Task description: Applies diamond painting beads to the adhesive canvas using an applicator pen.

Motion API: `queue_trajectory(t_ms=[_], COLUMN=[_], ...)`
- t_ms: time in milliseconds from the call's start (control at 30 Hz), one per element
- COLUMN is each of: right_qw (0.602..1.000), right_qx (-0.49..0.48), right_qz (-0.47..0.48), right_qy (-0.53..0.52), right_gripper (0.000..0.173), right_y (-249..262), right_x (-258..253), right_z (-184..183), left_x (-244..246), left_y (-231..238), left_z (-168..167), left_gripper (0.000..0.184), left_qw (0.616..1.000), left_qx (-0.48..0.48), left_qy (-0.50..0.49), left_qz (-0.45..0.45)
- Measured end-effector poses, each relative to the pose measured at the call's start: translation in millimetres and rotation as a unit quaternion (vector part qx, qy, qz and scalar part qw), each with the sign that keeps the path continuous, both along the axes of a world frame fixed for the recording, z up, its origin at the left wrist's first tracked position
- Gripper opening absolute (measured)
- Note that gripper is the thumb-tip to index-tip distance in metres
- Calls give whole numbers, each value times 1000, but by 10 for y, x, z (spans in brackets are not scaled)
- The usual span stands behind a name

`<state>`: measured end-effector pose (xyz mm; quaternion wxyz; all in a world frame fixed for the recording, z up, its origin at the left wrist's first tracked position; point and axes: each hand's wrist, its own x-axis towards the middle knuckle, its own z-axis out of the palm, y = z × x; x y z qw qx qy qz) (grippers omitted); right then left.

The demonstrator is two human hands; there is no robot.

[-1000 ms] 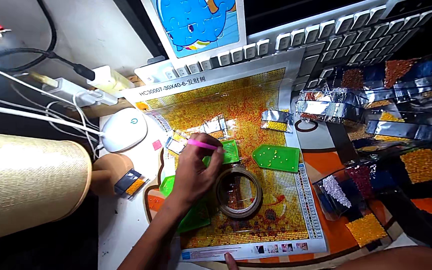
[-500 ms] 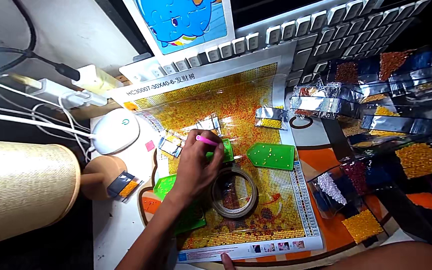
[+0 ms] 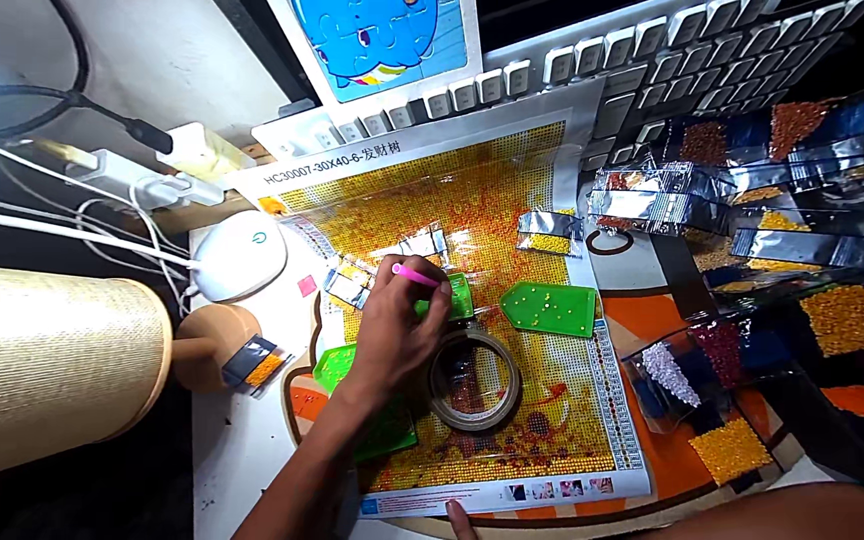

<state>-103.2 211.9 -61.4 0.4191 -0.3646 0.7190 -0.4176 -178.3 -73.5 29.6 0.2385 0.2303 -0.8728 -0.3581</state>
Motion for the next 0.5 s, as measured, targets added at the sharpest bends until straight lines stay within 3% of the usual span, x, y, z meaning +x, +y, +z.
queue_trajectory(t_ms=[100,233,333,500], right_qw=[998,1000,998,1000], right_qx=[14,14,24,1], right_qz=[54,24,51,-17], right_qy=[21,4,40,14], right_gripper=[35,35,35,37], right_y=[-56,-185,-128,7], right_x=[-108,-191,-133,44], right_z=[163,368,258,-72], left_x=[-35,-55,-60,-42], left_y=[-4,4,15,10], left_z=[-30,-45,-32,-42], left_gripper=[11,11,12,12], left_qw=[1000,1000,1000,1000], left_qx=[-2,-13,-14,-18], left_qy=[-7,-19,-23,-26], left_qz=[3,6,5,1])
